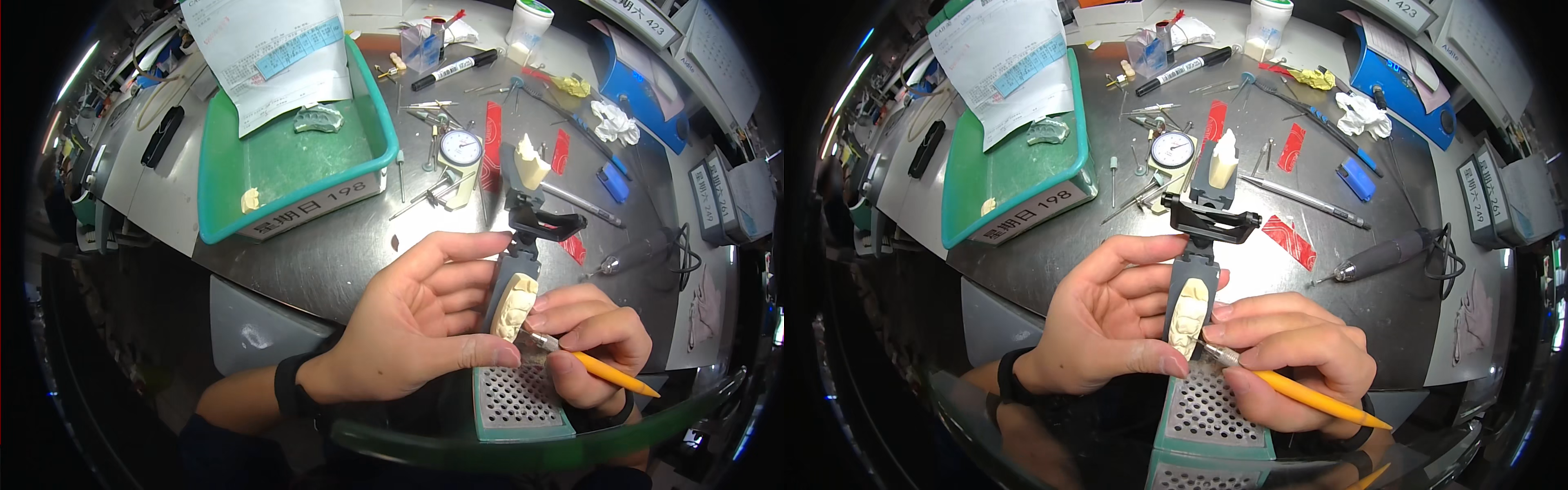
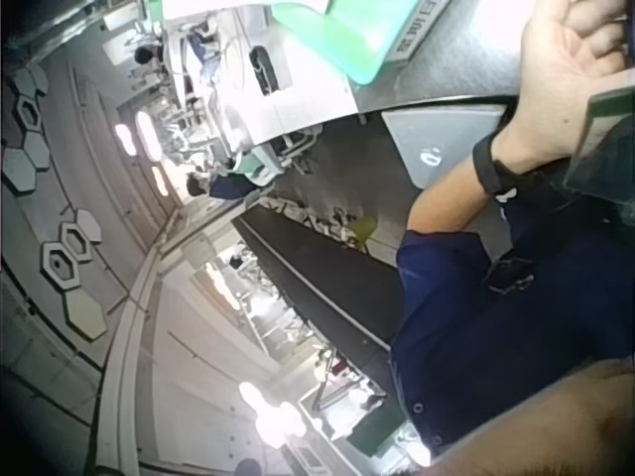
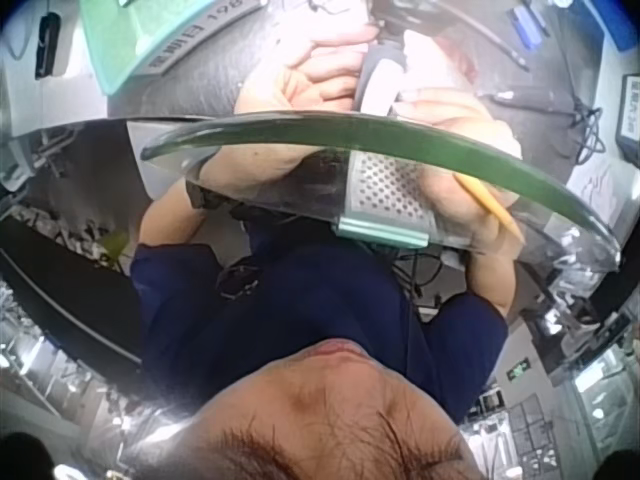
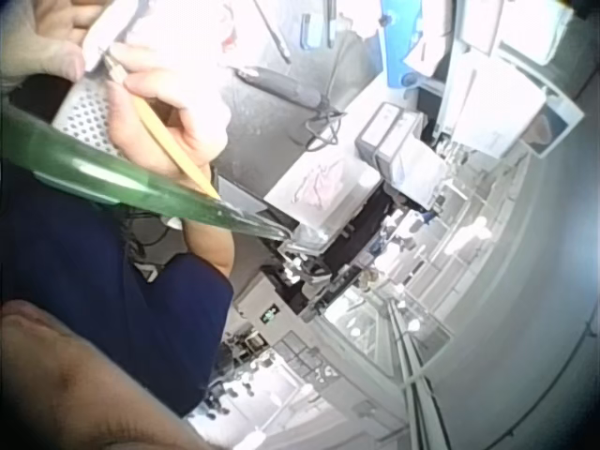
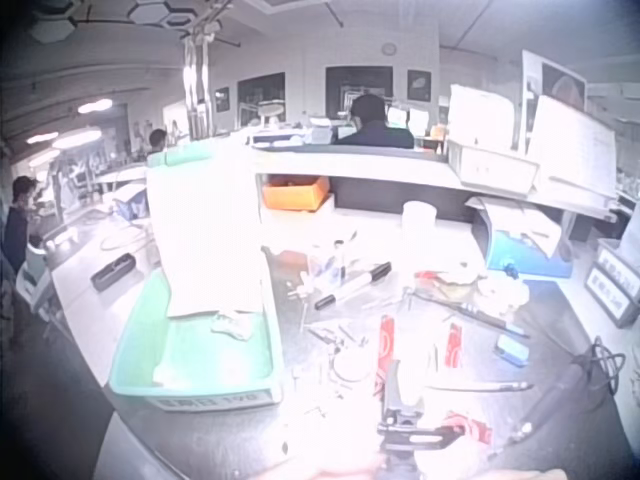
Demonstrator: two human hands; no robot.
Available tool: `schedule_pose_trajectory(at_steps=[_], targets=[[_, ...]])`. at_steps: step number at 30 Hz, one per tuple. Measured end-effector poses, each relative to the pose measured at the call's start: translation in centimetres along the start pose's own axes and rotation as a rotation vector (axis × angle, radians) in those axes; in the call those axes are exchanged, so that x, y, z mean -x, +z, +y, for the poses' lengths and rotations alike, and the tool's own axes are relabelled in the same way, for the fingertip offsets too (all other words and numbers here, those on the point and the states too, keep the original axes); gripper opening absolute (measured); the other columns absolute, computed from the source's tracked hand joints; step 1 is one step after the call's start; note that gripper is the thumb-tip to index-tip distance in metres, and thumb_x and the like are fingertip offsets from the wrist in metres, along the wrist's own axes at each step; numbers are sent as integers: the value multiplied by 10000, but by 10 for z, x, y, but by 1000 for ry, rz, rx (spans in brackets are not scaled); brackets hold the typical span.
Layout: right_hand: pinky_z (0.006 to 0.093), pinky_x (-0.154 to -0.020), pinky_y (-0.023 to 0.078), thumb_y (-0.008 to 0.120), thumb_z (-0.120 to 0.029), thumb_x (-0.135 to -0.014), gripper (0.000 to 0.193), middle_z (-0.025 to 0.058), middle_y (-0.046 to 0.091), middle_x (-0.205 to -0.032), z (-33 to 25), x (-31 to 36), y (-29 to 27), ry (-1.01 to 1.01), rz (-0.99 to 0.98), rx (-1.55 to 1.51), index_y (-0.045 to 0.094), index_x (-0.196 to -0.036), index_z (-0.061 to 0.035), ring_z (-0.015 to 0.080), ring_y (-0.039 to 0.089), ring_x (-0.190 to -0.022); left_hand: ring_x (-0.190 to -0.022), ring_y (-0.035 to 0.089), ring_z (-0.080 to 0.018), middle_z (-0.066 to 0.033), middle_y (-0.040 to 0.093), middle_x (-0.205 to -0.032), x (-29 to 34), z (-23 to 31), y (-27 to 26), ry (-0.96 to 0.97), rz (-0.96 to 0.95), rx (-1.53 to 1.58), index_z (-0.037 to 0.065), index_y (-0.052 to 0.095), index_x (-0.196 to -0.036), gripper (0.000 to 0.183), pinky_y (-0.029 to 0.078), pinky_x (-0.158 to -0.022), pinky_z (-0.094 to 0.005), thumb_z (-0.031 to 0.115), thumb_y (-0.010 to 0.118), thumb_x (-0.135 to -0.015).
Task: The recorder is crafting a dental prosthesis, involving measuring and shaping a tooth model.
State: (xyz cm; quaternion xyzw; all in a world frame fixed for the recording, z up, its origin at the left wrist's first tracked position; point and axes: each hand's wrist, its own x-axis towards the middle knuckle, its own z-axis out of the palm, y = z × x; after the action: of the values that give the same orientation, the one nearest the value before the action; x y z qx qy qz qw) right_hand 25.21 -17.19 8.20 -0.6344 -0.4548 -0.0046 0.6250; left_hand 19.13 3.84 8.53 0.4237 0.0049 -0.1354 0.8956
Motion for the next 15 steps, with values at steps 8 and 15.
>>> schedule_pose_trajectory(at_steps=[8, 15], targets=[[427, -829, 574, 740, 68, -735, 244, 276, 705, -903, 1, 3, 1, 19, 45, -54, 567, -902, 27, 367, 701, -932, -1279, 525, -326, -308, 477, -1380, 1, 5, 2, -67, 15, 46, 0, 304, -1439, 837, 498, -1037, -436, -171, 730, -739], [428, -839, 573, 734, 64, -749, 234, 279, 704, -906, 0, 4, 2, 30, 62, -60, 561, -902, 30, 367, 698, -943, -1277, 526, -330, -311, 474, -1382, 0, 6, 3, -78, 27, 44, 1, 301, -1436, 836, 493, -1042, -436, -170, 731, -739]])
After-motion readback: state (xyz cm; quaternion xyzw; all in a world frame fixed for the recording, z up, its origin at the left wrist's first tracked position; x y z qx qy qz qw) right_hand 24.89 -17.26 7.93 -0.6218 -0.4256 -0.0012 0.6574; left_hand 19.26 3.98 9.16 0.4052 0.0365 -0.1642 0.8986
